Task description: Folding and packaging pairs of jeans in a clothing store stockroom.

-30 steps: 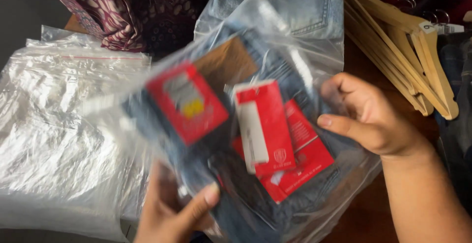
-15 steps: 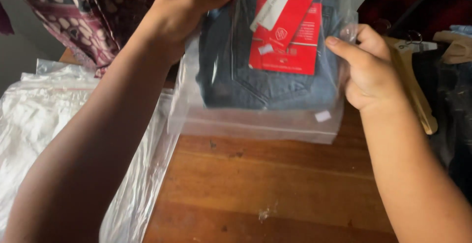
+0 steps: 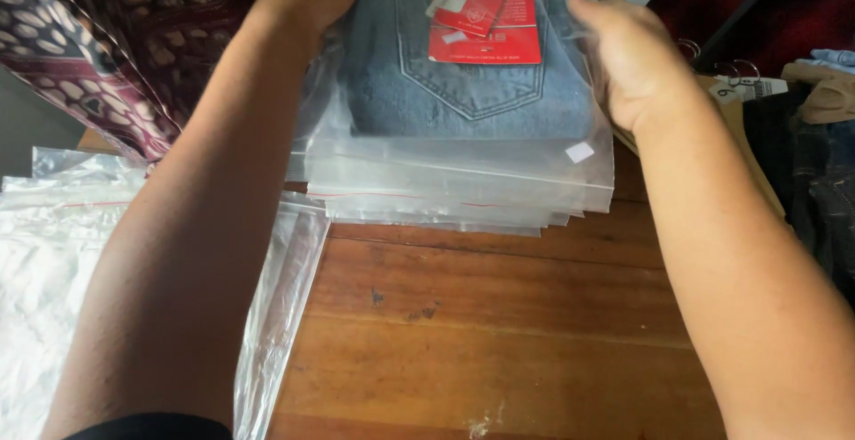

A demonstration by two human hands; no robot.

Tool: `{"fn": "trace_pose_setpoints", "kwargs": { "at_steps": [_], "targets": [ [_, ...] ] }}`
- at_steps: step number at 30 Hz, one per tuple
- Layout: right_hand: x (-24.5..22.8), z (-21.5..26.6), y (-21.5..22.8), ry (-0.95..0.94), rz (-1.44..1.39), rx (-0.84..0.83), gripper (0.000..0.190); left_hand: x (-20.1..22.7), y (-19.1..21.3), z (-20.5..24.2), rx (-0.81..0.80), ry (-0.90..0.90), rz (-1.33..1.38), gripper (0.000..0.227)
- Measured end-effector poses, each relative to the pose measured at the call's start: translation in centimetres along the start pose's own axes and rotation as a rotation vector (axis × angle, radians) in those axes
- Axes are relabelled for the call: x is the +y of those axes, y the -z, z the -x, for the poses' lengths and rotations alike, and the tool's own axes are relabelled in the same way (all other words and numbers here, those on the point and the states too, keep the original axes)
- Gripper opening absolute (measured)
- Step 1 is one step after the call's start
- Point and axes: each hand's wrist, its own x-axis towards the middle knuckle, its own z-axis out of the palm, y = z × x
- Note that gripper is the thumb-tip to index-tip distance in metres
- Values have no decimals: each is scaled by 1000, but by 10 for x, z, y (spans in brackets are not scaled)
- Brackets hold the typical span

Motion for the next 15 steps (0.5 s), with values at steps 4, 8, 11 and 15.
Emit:
{"fn": "trace_pose_setpoints", "kwargs": {
  "at_steps": [4, 8, 11, 15],
  "targets": [
    [6, -12, 10, 20, -116, -112, 25, -9, -1, 3, -21, -5, -18, 56],
    [19, -25, 10, 213, -4, 8, 24, -15, 4, 8, -27, -12, -33, 51],
    [32, -36, 8, 374, 169, 134, 19, -19, 10, 12, -30, -22, -52, 46],
    [42, -47, 10, 435, 212, 203, 14, -20, 11, 18, -46, -33, -65, 42]
  ]
}}
